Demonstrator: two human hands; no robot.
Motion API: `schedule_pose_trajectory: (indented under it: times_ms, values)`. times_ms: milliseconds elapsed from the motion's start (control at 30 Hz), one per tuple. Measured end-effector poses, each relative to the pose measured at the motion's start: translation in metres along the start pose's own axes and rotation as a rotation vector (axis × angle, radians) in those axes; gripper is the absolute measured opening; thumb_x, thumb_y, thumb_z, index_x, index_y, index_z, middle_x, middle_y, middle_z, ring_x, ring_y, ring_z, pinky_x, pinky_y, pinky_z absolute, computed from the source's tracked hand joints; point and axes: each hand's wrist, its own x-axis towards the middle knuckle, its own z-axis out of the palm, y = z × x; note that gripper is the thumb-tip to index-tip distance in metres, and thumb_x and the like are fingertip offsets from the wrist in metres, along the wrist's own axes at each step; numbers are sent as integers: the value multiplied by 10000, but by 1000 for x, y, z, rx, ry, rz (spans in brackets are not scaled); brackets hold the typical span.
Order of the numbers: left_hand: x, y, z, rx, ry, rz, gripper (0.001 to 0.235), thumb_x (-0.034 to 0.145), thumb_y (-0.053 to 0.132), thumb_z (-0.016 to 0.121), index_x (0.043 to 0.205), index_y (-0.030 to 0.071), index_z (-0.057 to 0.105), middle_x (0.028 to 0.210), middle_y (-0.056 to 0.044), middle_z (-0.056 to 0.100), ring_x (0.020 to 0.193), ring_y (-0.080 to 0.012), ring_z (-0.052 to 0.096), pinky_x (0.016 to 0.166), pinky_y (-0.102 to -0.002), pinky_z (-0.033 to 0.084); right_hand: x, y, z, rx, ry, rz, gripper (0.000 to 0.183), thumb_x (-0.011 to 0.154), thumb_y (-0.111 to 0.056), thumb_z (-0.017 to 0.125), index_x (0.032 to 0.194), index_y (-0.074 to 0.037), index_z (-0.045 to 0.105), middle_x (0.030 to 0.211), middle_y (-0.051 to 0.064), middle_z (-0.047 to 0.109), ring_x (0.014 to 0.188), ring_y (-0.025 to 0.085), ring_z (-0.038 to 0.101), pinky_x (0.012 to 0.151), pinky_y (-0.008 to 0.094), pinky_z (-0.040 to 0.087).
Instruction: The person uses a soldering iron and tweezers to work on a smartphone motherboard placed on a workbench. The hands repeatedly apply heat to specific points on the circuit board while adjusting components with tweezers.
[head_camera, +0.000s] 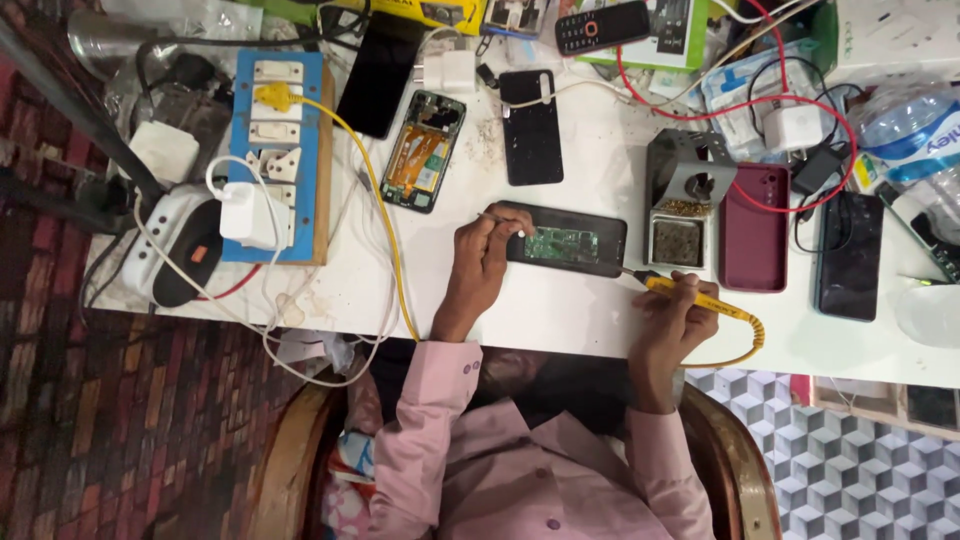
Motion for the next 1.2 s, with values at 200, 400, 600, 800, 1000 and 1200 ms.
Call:
schedule_pose_trajectory:
  times_ms: [200,400,600,800,1000,1200]
  values:
    - [1,2,1,5,2,16,193,1111,10,439,955,-46,539,972,-121,714,897,-186,696,890,-303,568,1,-7,2,-31,-34,-32,349,1160,-330,488,1084,1,567,671,95,638,582,90,518,607,223,402]
    - [0,2,-1,26,0,19,187,1084,-21,456,936,-56,565,956,-140,722,883,-207,705,868,-308,565,-1,-4,4,25,-3,-17,330,1156,-299,525,1066,16,567,674,99,604,590,116,555,602,241,412]
    - [3,4,0,27,7,25,171,1058,-42,436,906,-60,510,970,-154,725,884,-216,709,878,-307,567,-2,-1,3,-24,97,-8,292,1141,-258,505,1014,0,550,678,76,617,581,114,567,574,234,413]
    - [2,2,0,30,6,18,183,1074,-38,437,916,-65,525,956,-149,722,877,-209,711,866,-306,570,1,7,1,62,181,26,277,1127,-252,533,1006,-3,553,660,80,583,544,116,534,532,248,382]
    - [5,5,-1,-24,-1,0,176,1081,-27,423,945,-67,528,989,-145,713,916,-202,707,898,-309,574,1,1,1,37,67,8,310,1150,-297,521,1049,-9,569,686,78,627,580,110,570,565,229,408]
    - [2,1,0,10,6,-9,190,1093,-18,440,969,-57,579,976,-135,722,884,-186,694,868,-291,556,2,0,0,44,82,14,329,1129,-323,555,1046,-5,577,655,86,628,558,112,569,554,229,395]
